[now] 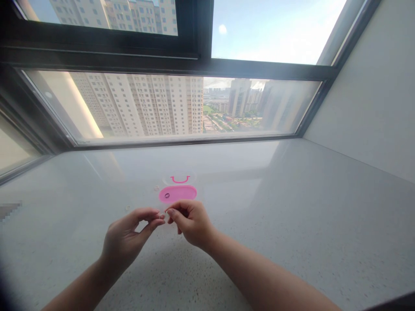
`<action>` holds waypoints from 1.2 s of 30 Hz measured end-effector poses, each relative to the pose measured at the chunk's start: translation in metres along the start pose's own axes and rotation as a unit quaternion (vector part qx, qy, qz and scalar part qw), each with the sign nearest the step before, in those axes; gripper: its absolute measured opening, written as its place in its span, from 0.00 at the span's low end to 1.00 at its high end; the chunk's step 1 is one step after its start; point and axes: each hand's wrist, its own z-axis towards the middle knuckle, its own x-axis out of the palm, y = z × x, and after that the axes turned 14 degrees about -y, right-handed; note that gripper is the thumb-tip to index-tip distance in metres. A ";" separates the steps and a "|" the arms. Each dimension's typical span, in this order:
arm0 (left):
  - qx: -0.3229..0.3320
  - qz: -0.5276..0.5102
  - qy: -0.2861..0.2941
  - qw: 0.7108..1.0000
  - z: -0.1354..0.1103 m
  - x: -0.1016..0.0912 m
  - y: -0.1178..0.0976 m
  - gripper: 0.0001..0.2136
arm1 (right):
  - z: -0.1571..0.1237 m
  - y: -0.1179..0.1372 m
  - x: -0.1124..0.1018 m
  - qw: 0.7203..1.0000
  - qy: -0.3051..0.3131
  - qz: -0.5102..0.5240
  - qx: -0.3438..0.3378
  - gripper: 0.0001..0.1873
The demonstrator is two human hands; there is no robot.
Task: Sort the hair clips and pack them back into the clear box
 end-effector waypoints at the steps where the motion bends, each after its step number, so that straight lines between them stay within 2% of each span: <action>1: -0.008 0.001 0.006 1.000 -0.001 0.000 -0.001 0.05 | -0.001 0.000 0.001 1.000 0.003 -0.005 -0.003 0.10; 13: -0.057 -0.012 0.034 0.998 -0.006 0.004 -0.001 0.07 | -0.004 0.004 0.004 0.997 -0.007 -0.065 -0.029 0.06; 18: -0.127 -0.069 0.035 0.989 -0.009 0.006 0.002 0.08 | -0.003 0.003 0.004 0.995 -0.026 -0.083 -0.054 0.06; 23: -0.229 -0.165 0.034 0.959 -0.008 0.012 -0.003 0.11 | -0.003 0.001 0.003 0.994 -0.030 -0.086 -0.056 0.08; 26: -0.261 -0.188 0.042 0.946 -0.003 0.014 -0.008 0.12 | -0.001 0.002 0.000 0.995 -0.029 -0.073 -0.058 0.08; 28: -0.257 -0.186 0.039 0.948 0.007 0.013 -0.010 0.12 | 0.004 0.003 -0.004 0.996 -0.043 -0.053 -0.056 0.09; 31: -0.216 -0.156 0.046 0.963 0.032 0.010 -0.006 0.13 | 0.013 0.003 -0.012 0.993 -0.102 -0.031 -0.049 0.11; 33: -0.163 -0.100 0.082 0.978 0.052 0.011 0.002 0.13 | 0.019 0.000 -0.016 0.988 -0.144 -0.032 -0.044 0.12; 36: -0.043 0.020 0.166 0.985 0.078 0.019 0.018 0.13 | 0.026 -0.005 -0.021 0.985 -0.161 -0.040 -0.034 0.12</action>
